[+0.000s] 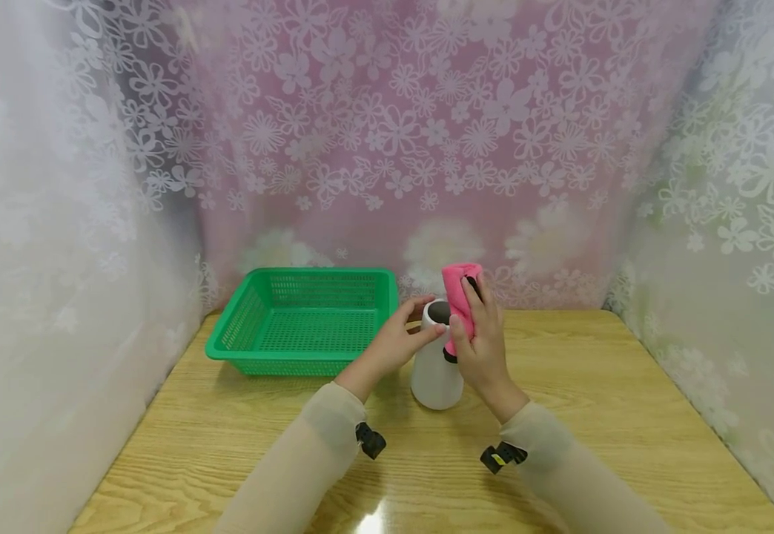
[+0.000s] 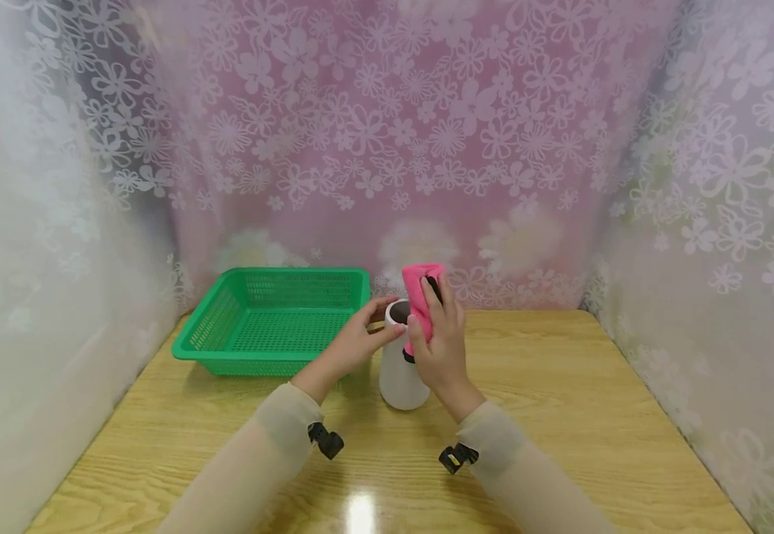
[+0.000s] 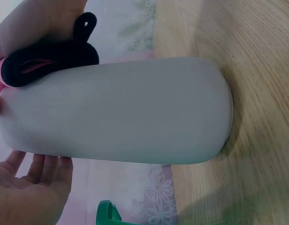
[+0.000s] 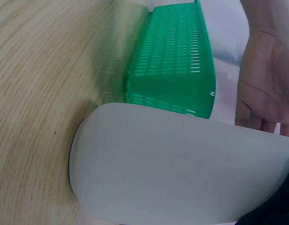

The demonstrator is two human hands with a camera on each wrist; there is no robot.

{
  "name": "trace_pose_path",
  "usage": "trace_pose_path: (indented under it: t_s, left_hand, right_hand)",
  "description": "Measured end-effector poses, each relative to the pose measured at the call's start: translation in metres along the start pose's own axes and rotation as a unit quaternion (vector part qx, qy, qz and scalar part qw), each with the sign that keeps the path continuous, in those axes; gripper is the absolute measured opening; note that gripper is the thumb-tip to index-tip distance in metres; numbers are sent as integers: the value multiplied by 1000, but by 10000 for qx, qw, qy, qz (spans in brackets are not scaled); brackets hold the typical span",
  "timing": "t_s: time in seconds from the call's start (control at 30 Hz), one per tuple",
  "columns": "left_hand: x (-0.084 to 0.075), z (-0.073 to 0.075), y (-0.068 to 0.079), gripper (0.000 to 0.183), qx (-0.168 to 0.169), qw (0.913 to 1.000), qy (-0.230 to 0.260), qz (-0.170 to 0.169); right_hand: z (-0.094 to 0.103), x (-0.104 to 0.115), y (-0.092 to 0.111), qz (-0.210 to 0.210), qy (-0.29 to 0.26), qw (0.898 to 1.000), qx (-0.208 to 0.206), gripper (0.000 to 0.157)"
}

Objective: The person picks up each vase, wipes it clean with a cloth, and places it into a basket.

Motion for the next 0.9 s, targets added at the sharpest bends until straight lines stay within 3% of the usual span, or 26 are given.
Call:
trace_pose_path:
  t_s: [0.33,0.9]
  left_hand:
    - [-1,0,1,65,42,10000,65,-35]
    - [-1,0,0,69,15,10000,-5,-48]
  right_hand:
    - [-3,-4,4,-76,180,9997,-112,51]
    - [-4,-16,7,-670,-328,9972,76,53]
Point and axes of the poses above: each hand's wrist, its own y-axis away from the middle knuckle, its own z-axis out of the back of the hand, x = y × z, the point moved 9 cm from there along -y, towards the middle knuckle, and after that the axes turned 9 degrees about y, right-handed, at the moved point
